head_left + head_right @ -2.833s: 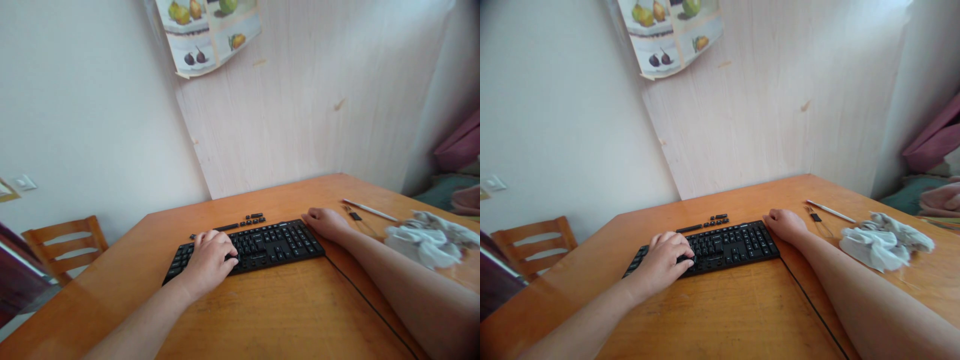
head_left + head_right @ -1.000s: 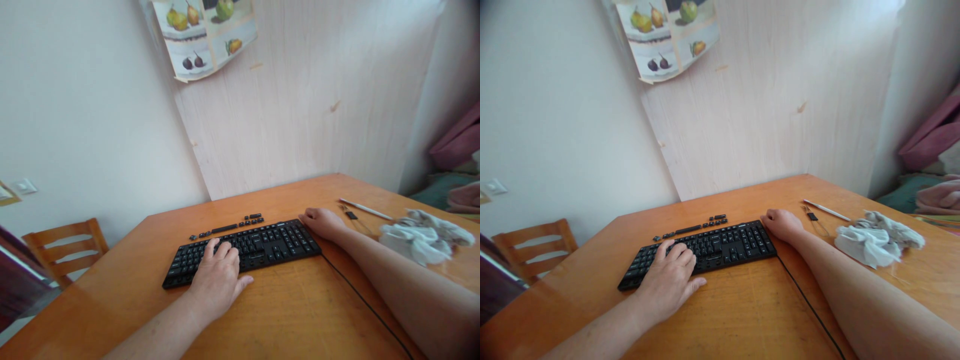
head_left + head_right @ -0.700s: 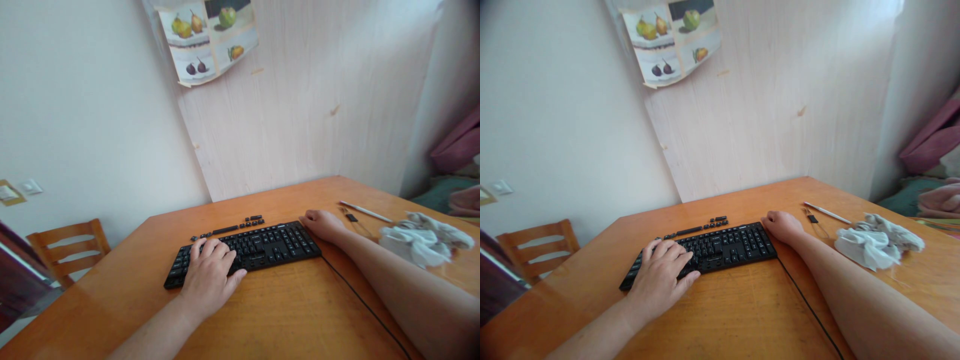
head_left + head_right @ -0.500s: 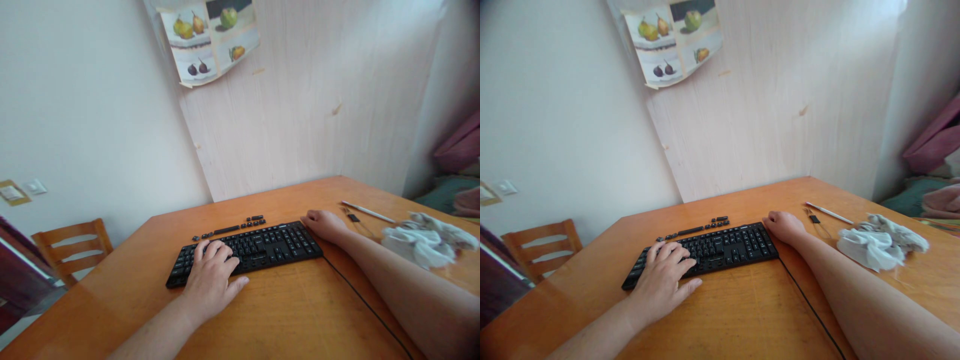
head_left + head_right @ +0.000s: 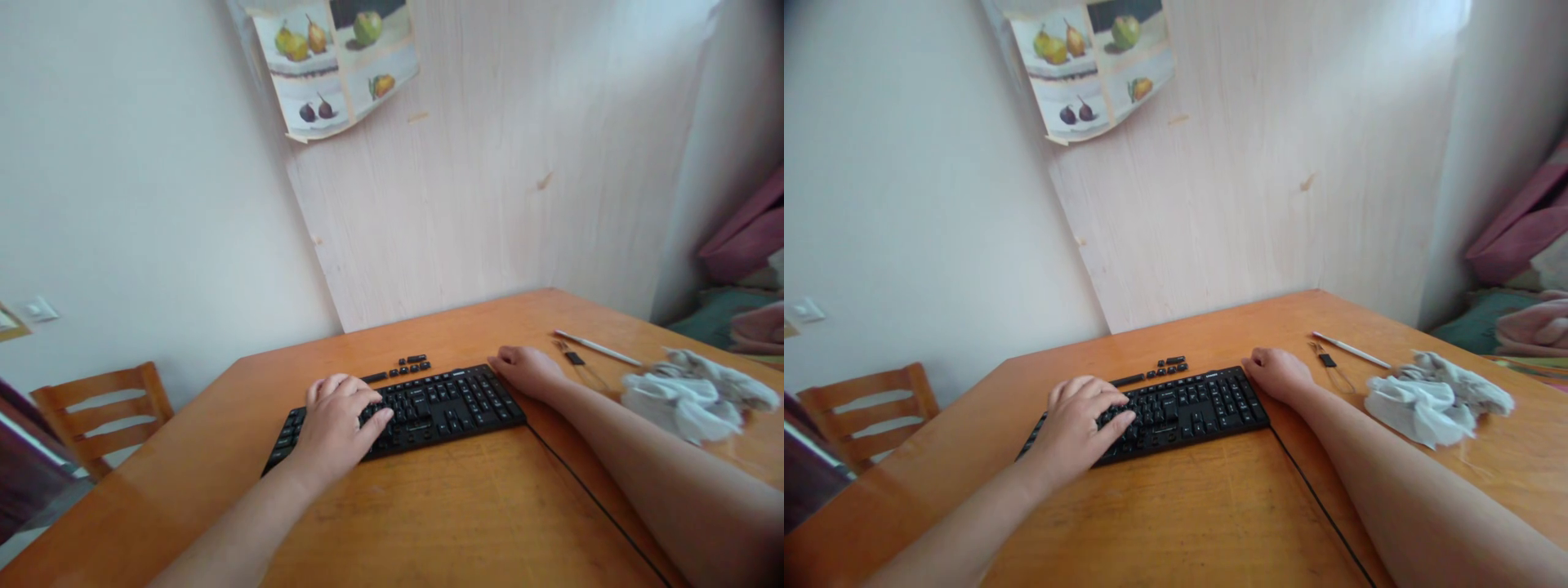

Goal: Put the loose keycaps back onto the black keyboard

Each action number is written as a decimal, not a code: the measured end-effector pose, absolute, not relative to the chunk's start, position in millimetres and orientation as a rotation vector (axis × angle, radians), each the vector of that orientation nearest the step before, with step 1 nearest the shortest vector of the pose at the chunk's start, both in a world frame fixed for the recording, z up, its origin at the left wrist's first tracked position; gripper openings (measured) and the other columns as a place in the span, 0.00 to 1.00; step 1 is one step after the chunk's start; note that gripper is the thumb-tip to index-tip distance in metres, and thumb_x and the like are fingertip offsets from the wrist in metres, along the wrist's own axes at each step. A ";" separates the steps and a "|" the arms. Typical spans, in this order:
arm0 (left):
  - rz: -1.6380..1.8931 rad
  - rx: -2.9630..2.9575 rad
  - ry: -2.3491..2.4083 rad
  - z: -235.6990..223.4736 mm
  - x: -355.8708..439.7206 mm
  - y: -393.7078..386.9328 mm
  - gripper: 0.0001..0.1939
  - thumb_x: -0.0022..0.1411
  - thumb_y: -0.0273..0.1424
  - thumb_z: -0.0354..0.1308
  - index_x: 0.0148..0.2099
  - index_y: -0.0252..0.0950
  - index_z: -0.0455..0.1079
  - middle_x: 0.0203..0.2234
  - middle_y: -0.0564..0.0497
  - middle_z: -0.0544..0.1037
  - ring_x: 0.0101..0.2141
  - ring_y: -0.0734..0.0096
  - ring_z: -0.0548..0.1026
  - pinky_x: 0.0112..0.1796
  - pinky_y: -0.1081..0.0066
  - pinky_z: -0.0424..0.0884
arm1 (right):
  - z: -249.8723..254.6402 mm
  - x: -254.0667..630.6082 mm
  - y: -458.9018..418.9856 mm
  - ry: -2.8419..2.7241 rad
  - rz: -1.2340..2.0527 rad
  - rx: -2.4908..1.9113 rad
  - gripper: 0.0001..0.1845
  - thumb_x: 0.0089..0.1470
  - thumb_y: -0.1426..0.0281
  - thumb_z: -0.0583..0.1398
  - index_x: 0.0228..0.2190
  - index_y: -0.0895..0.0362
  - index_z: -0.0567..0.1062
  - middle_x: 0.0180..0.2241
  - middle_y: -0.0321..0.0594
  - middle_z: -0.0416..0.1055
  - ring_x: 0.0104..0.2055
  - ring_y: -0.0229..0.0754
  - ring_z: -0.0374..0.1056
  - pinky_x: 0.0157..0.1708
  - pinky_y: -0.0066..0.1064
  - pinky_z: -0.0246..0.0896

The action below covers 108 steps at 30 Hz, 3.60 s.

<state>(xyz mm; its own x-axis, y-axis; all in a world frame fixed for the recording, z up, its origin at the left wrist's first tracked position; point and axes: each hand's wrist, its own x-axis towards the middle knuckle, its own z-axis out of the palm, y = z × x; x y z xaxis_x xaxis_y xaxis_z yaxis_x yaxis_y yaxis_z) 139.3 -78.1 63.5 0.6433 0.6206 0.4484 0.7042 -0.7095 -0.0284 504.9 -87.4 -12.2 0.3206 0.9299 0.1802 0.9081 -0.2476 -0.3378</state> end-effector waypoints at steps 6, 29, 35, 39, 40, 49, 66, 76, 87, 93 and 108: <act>-0.627 -2.698 -1.169 65.0 155.0 -4.9 0.12 0.63 0.40 0.53 0.41 0.44 0.76 0.38 0.51 0.78 0.44 0.61 0.69 0.47 0.59 0.61 | -13.5 506.1 -87.4 -1.640 0.068 -2.190 0.24 0.59 0.52 0.47 0.25 0.54 0.71 0.29 0.43 0.74 0.31 0.43 0.67 0.26 0.30 0.46; -0.172 -2.791 -1.331 37.4 224.3 89.5 0.11 0.55 0.42 0.58 0.40 0.52 0.78 0.42 0.53 0.79 0.49 0.53 0.67 0.48 0.53 0.59 | -14.3 506.0 -87.1 -1.576 0.089 -2.175 0.22 0.59 0.55 0.50 0.24 0.54 0.71 0.26 0.41 0.73 0.29 0.41 0.65 0.26 0.30 0.45; -0.182 -2.792 -1.339 34.9 225.7 89.5 0.09 0.54 0.41 0.59 0.36 0.50 0.79 0.40 0.53 0.80 0.48 0.53 0.68 0.48 0.53 0.58 | -11.8 504.3 -87.6 -1.580 0.083 -2.176 0.21 0.59 0.55 0.50 0.24 0.54 0.72 0.27 0.41 0.73 0.30 0.41 0.65 0.27 0.30 0.46; -0.211 -2.783 -1.359 32.9 225.7 88.8 0.08 0.54 0.39 0.58 0.34 0.48 0.78 0.38 0.52 0.80 0.48 0.55 0.68 0.47 0.54 0.59 | -14.3 505.5 -86.4 -1.575 0.086 -2.174 0.21 0.59 0.55 0.50 0.25 0.54 0.72 0.27 0.41 0.73 0.29 0.41 0.65 0.27 0.31 0.45; -0.223 -2.778 -1.369 33.1 225.5 88.5 0.08 0.54 0.38 0.58 0.34 0.48 0.78 0.37 0.51 0.80 0.47 0.54 0.68 0.47 0.54 0.59 | -15.1 506.0 -86.0 -1.577 0.085 -2.174 0.21 0.59 0.55 0.50 0.25 0.54 0.72 0.27 0.41 0.73 0.29 0.41 0.65 0.27 0.30 0.45; -0.409 -2.762 -1.341 56.9 204.3 60.8 0.09 0.57 0.41 0.58 0.37 0.45 0.76 0.43 0.51 0.77 0.51 0.55 0.66 0.49 0.54 0.58 | -13.7 506.6 -87.0 -1.582 0.087 -2.179 0.22 0.59 0.54 0.50 0.24 0.55 0.73 0.27 0.41 0.73 0.29 0.41 0.65 0.26 0.30 0.46; -0.533 -2.881 -1.060 49.5 150.5 -65.3 0.04 0.57 0.35 0.61 0.36 0.45 0.75 0.43 0.53 0.76 0.48 0.61 0.67 0.48 0.57 0.58 | -11.4 507.9 -87.4 -1.640 0.078 -2.199 0.22 0.59 0.55 0.50 0.27 0.55 0.74 0.30 0.45 0.75 0.32 0.44 0.67 0.27 0.31 0.49; -0.501 -2.842 -1.076 44.7 150.8 -75.7 0.03 0.56 0.36 0.62 0.35 0.47 0.76 0.42 0.53 0.76 0.48 0.60 0.66 0.50 0.54 0.55 | -11.8 507.6 -87.5 -1.643 0.078 -2.192 0.23 0.60 0.54 0.49 0.27 0.55 0.75 0.29 0.44 0.74 0.32 0.44 0.67 0.28 0.31 0.50; -0.488 -2.807 -1.084 47.7 153.8 -78.6 0.04 0.58 0.36 0.61 0.35 0.47 0.77 0.41 0.52 0.76 0.47 0.59 0.66 0.51 0.51 0.54 | -12.6 507.7 -86.8 -1.634 0.094 -2.184 0.22 0.59 0.54 0.50 0.28 0.54 0.75 0.30 0.44 0.75 0.31 0.43 0.67 0.28 0.30 0.49; -0.490 -2.788 -1.045 47.4 155.3 -80.7 0.04 0.58 0.34 0.60 0.34 0.46 0.77 0.40 0.51 0.76 0.47 0.58 0.66 0.52 0.49 0.52 | -13.7 509.0 -86.3 -1.637 0.092 -2.174 0.22 0.59 0.54 0.50 0.27 0.54 0.75 0.30 0.44 0.75 0.32 0.44 0.68 0.28 0.30 0.50; -0.476 -2.777 -1.008 49.4 156.9 -85.8 0.06 0.59 0.33 0.58 0.33 0.46 0.77 0.39 0.51 0.77 0.47 0.58 0.66 0.51 0.49 0.52 | -11.8 506.7 -87.8 -1.665 0.047 -2.194 0.23 0.60 0.54 0.49 0.26 0.55 0.74 0.30 0.44 0.75 0.31 0.43 0.67 0.27 0.31 0.49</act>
